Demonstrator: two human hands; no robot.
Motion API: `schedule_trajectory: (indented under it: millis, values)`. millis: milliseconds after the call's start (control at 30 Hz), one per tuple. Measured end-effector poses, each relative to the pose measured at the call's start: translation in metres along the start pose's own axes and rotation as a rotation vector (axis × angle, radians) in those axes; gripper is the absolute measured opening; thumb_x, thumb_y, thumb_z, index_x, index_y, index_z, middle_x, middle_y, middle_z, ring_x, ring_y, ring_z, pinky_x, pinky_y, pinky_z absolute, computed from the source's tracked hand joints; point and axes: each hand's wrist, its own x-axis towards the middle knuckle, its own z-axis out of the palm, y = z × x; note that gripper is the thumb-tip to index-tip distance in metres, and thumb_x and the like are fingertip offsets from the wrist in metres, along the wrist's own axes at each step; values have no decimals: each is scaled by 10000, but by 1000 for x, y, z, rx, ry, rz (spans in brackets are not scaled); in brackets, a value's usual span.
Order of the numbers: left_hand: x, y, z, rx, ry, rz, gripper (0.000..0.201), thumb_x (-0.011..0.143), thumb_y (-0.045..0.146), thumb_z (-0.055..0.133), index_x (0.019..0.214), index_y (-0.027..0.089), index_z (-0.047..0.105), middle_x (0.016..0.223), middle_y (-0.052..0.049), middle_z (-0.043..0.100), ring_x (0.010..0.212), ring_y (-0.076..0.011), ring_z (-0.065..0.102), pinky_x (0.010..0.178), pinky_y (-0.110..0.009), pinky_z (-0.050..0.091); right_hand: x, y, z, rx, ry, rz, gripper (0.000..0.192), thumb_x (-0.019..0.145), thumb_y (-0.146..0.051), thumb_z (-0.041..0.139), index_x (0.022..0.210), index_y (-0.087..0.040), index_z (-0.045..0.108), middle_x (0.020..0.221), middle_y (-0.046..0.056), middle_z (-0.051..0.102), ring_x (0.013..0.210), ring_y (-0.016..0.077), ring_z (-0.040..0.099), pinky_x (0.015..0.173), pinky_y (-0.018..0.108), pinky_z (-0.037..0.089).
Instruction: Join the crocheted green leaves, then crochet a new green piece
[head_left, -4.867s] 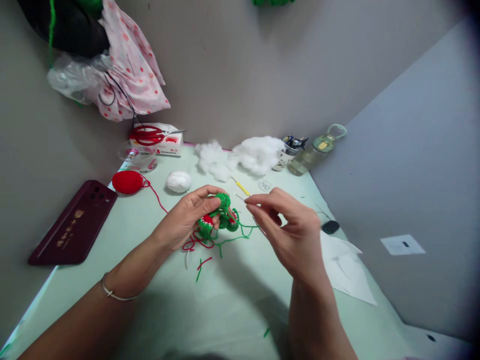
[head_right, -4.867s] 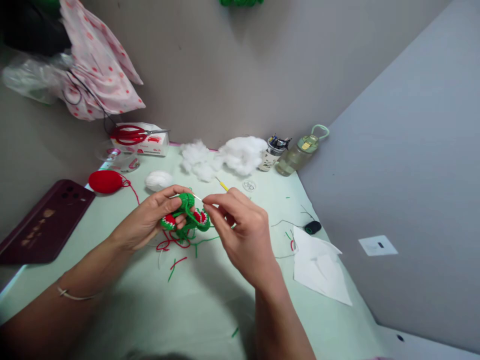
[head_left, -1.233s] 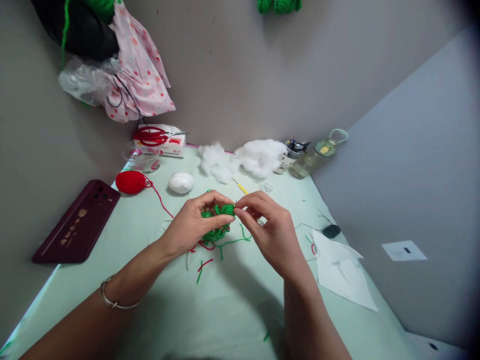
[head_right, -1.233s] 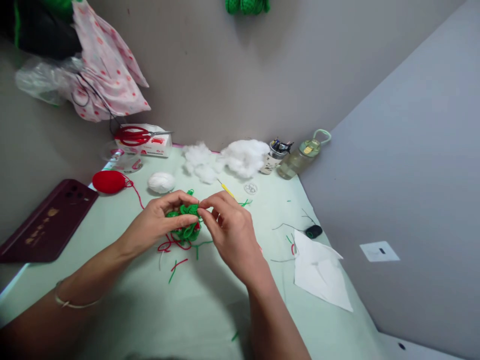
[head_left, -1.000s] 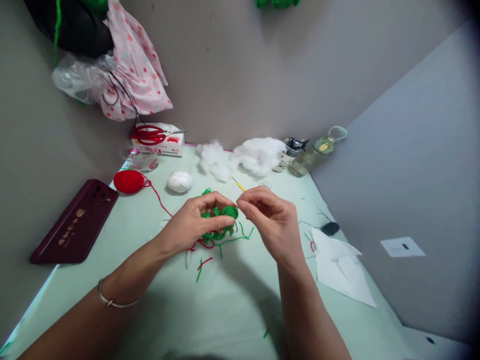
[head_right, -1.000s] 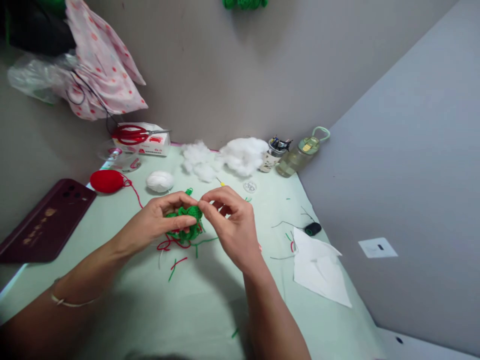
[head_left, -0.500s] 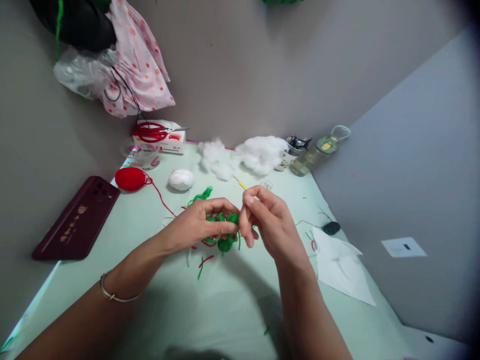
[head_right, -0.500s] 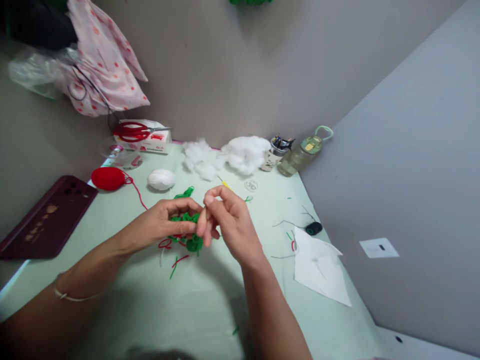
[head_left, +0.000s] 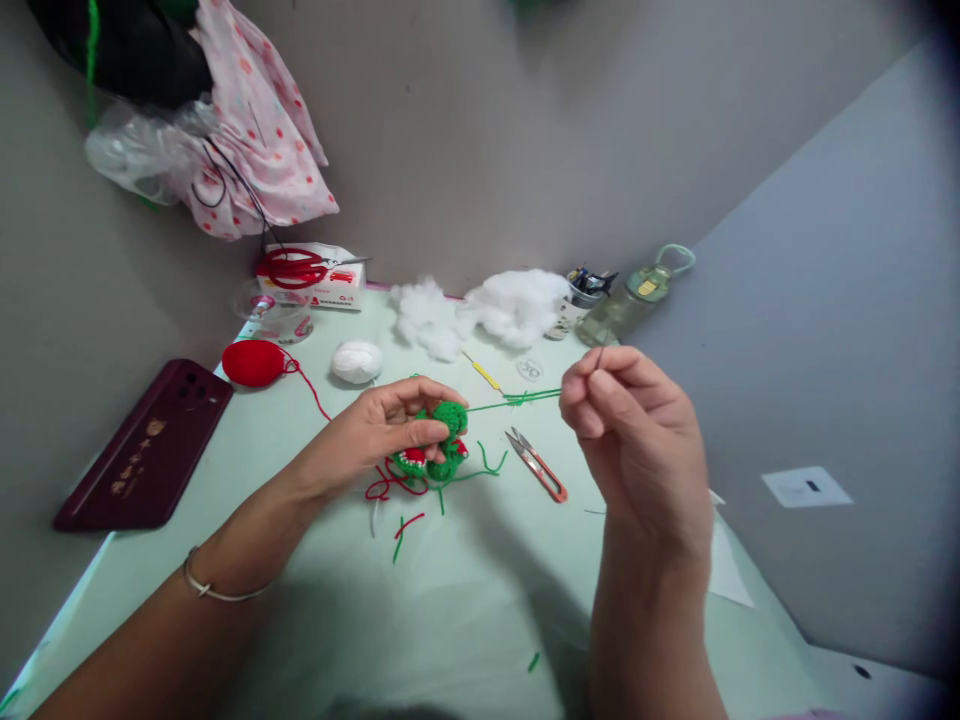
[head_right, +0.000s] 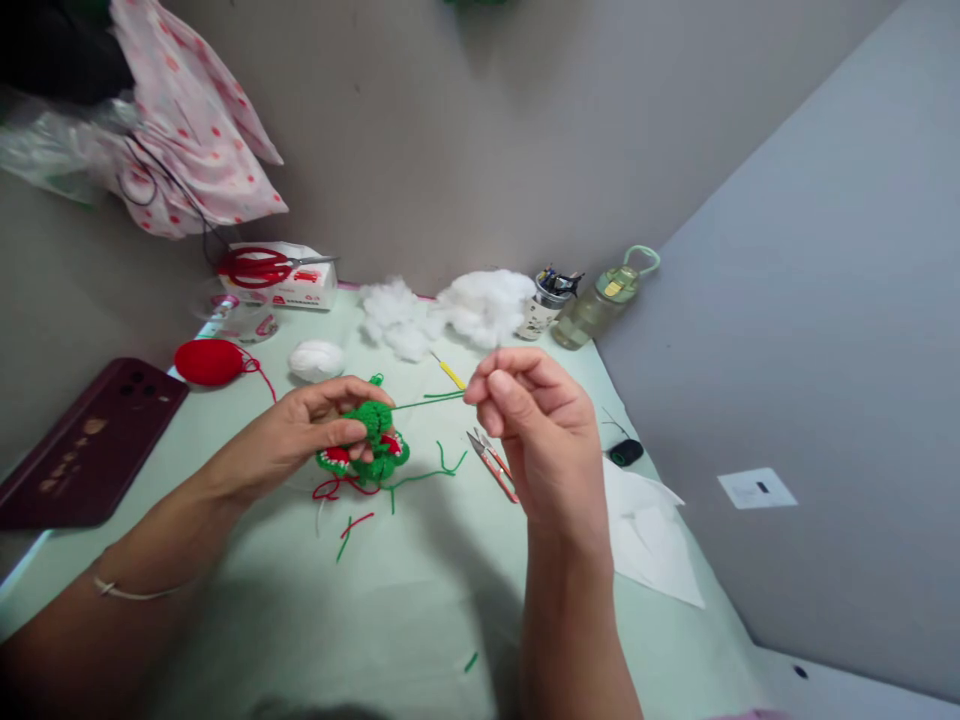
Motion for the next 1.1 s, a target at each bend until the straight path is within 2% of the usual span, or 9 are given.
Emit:
schedule_trajectory:
  millis: [100, 200, 300, 467, 767, 900, 1100]
  values:
    - [0, 1, -3, -39, 18, 44, 238, 843, 337, 823, 1044, 230, 756, 768, 11, 678, 665, -112, 656, 654, -221, 541, -10, -2, 7, -225, -50, -140, 80, 922, -213, 692, 884, -261, 744, 836, 7, 649, 572, 105, 476, 517, 292, 386]
    - [0, 1, -6, -36, 49, 70, 250, 842, 327, 827, 1066, 238, 761, 793, 14, 679, 693, -116, 663, 685, -229, 548, -18, -2, 16, -469, -147, -268, 120, 929, -161, 693, 933, -252, 772, 723, -11, 602, 627, 120, 508, 566, 292, 413]
    - [0, 1, -8, -32, 53, 79, 240, 853, 313, 820, 1082, 266, 763, 839, 24, 685, 725, -109, 672, 711, -221, 549, -22, 1, 21, -593, -231, -336, 142, 950, -134, 664, 992, -230, 759, 698, -26, 551, 644, 107, 501, 582, 274, 406]
    - [-1, 2, -8, 3, 50, 90, 220, 862, 303, 815, 1077, 293, 768, 857, 39, 691, 733, -92, 673, 740, -204, 539, -26, 6, 26, -669, -307, -302, 133, 976, -146, 624, 1008, -215, 733, 724, -29, 533, 643, 94, 499, 599, 262, 404]
    - [-2, 2, -9, 37, 53, 88, 230, 852, 306, 824, 1076, 305, 772, 846, 40, 689, 753, -95, 666, 757, -206, 534, -26, 5, 28, -716, -332, -265, 138, 995, -163, 586, 958, -209, 711, 737, -33, 537, 634, 77, 496, 619, 240, 412]
    - [-3, 5, -6, 70, 109, 68, 246, 800, 301, 863, 1031, 286, 779, 863, 28, 678, 779, -108, 642, 702, -198, 532, -26, 6, 28, -749, -363, -252, 150, 994, -156, 573, 931, -208, 699, 722, -35, 528, 624, 79, 479, 618, 246, 400]
    - [-4, 8, 1, 73, 159, 108, 214, 750, 222, 885, 931, 265, 779, 828, 41, 661, 751, -91, 596, 661, -170, 509, -25, 11, 33, -618, -348, -166, 130, 1004, -184, 579, 964, -229, 694, 780, -26, 595, 667, 89, 509, 627, 255, 395]
